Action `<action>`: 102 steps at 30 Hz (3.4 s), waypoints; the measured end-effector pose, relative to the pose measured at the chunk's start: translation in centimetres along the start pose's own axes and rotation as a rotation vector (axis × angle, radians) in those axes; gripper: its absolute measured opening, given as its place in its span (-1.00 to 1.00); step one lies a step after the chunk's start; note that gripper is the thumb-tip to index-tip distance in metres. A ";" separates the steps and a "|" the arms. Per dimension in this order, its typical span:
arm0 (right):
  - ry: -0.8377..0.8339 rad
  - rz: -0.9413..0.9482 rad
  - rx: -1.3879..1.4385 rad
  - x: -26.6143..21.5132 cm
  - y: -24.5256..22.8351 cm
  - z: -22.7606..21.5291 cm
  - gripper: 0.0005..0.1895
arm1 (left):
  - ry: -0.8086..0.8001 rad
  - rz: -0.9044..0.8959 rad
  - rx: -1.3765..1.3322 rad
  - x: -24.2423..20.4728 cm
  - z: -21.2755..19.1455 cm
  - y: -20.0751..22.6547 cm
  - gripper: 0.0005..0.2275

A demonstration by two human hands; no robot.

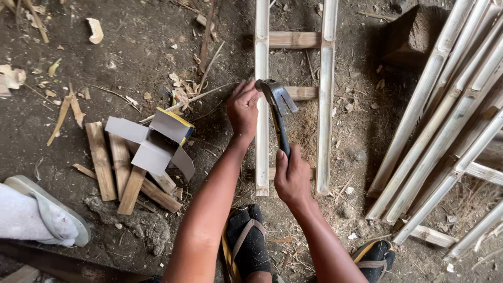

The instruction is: The person assembles a bamboo ladder by nailing split bamboo poles to horizontal rungs. They use a hammer to drive nails into the joints, flip the ladder to work on both sides, and stack the finished unit with others.

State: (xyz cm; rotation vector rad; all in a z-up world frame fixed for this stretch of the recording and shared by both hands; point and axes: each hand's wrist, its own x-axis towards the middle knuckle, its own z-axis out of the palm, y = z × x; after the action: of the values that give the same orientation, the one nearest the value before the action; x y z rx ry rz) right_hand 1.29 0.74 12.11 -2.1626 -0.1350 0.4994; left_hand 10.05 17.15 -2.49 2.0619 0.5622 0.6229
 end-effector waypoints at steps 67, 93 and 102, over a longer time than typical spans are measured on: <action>-0.101 0.215 -0.043 4.2 2.8 1.4 -0.47 | -0.276 -0.271 0.525 1.2 -5.5 5.8 -0.23; -0.370 0.016 -0.032 -6.8 -4.6 6.3 -0.43 | -0.201 -0.293 0.897 -2.6 -23.1 -5.0 -0.91; -0.447 0.067 -0.011 -7.3 -6.1 6.5 -0.46 | -0.215 -0.377 0.843 -1.7 -23.1 -2.3 -0.86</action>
State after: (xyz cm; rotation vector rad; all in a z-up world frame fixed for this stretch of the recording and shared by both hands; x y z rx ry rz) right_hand -7.44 7.28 15.78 -2.0397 -0.3101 1.0175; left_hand -5.94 31.63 6.38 2.6325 1.1913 -0.1015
